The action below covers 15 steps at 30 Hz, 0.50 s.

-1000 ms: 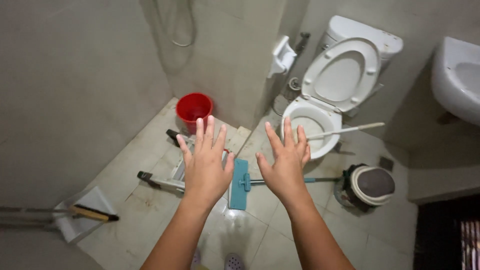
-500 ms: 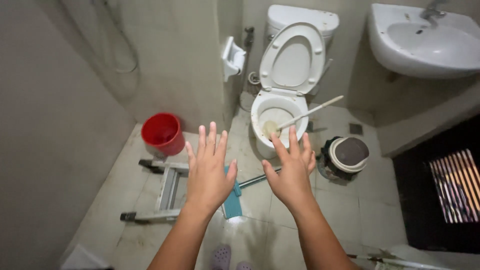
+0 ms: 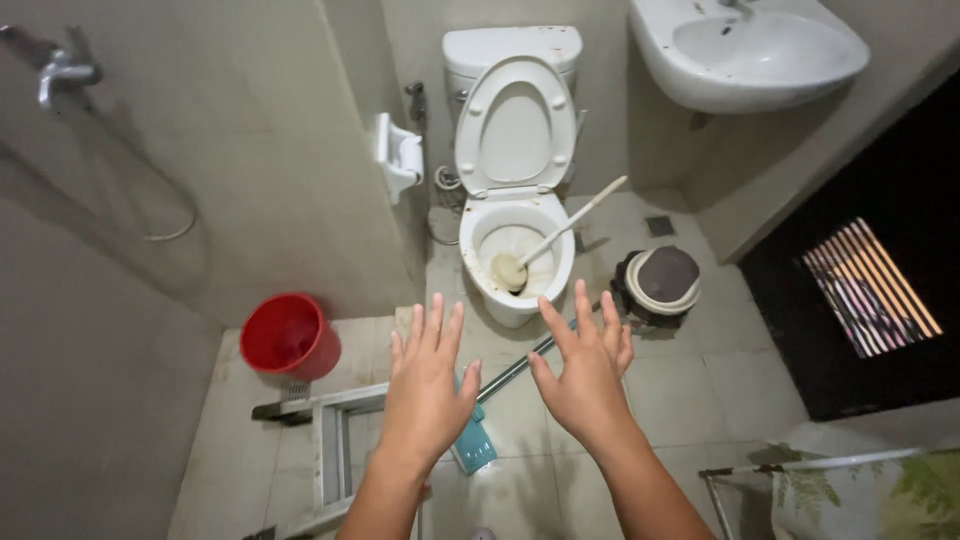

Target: The person moves a trash bin and then picks up a broom and dustpan to sweep the floor. They gather debris into the dustpan and then place the cleaning tools against the wall.

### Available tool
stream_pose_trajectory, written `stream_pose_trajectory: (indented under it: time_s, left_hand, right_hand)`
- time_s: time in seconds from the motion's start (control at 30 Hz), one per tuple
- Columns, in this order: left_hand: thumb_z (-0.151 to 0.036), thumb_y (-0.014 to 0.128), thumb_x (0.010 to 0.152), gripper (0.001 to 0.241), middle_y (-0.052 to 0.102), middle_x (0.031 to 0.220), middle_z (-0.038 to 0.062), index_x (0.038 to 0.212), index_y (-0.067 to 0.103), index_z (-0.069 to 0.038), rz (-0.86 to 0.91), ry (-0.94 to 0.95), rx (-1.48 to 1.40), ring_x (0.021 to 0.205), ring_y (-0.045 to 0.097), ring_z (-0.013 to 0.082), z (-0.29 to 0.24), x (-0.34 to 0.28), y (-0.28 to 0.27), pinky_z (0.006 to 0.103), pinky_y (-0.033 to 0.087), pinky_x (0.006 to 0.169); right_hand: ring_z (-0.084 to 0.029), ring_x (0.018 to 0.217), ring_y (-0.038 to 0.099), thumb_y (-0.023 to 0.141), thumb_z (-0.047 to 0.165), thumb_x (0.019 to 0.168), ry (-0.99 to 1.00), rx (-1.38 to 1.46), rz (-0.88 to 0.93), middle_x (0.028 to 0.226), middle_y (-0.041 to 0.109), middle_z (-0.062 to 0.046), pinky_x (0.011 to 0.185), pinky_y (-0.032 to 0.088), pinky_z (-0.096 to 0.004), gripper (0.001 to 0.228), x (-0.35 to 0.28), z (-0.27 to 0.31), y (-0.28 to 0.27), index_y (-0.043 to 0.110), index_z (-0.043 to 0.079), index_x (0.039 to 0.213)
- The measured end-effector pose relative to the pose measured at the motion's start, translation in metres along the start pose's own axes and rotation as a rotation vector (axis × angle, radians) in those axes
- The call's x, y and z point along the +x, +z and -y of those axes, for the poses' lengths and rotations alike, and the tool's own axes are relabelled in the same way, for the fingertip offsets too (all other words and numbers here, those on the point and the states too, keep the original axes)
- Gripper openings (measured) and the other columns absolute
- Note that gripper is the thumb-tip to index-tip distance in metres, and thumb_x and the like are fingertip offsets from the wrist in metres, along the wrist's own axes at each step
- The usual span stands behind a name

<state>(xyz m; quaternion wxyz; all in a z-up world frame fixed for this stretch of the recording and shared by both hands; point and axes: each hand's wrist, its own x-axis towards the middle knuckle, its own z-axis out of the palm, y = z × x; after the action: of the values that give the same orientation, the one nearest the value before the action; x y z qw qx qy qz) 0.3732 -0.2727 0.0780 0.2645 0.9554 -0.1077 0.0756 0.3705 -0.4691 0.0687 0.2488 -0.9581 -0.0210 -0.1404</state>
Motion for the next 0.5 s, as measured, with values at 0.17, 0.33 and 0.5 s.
stream_pose_trajectory:
  time_s: [0.17, 0.33, 0.5]
  left_hand:
    - [-0.024, 0.071, 0.085, 0.078, 0.029, 0.162, 0.019, 0.154, 0.036, -0.01, 0.007, 0.071, 0.003, 0.148, 0.026, 0.0412, -0.018, 0.02, 0.016, 0.0602, 0.02, 0.116]
    - [-0.022, 0.073, 0.082, 0.085, 0.03, 0.166, 0.018, 0.159, 0.037, -0.012, 0.019, 0.084, -0.009, 0.148, 0.025, 0.0413, -0.05, 0.043, 0.033, 0.06, 0.02, 0.116]
    - [-0.02, 0.073, 0.083, 0.075, 0.031, 0.161, 0.019, 0.15, 0.041, -0.01, -0.079, 0.115, -0.014, 0.148, 0.028, 0.0419, -0.085, 0.066, 0.08, 0.0605, 0.024, 0.116]
  right_hand:
    - [-0.044, 0.151, 0.014, 0.08, 0.027, 0.077, 0.04, -0.023, -0.018, 0.164, 0.026, -0.018, 0.115, 0.011, -0.065, 0.07, 0.003, -0.026, -0.011, 0.056, 0.027, 0.143]
    - [-0.043, 0.151, 0.015, 0.08, 0.028, 0.076, 0.07, -0.037, -0.033, 0.163, 0.026, -0.017, 0.115, 0.011, -0.066, 0.07, 0.014, -0.068, -0.028, 0.056, 0.027, 0.142]
    - [-0.044, 0.15, 0.017, 0.081, 0.027, 0.076, 0.015, -0.045, -0.048, 0.163, 0.027, -0.017, 0.115, 0.013, -0.065, 0.072, 0.033, -0.128, -0.057, 0.056, 0.026, 0.143]
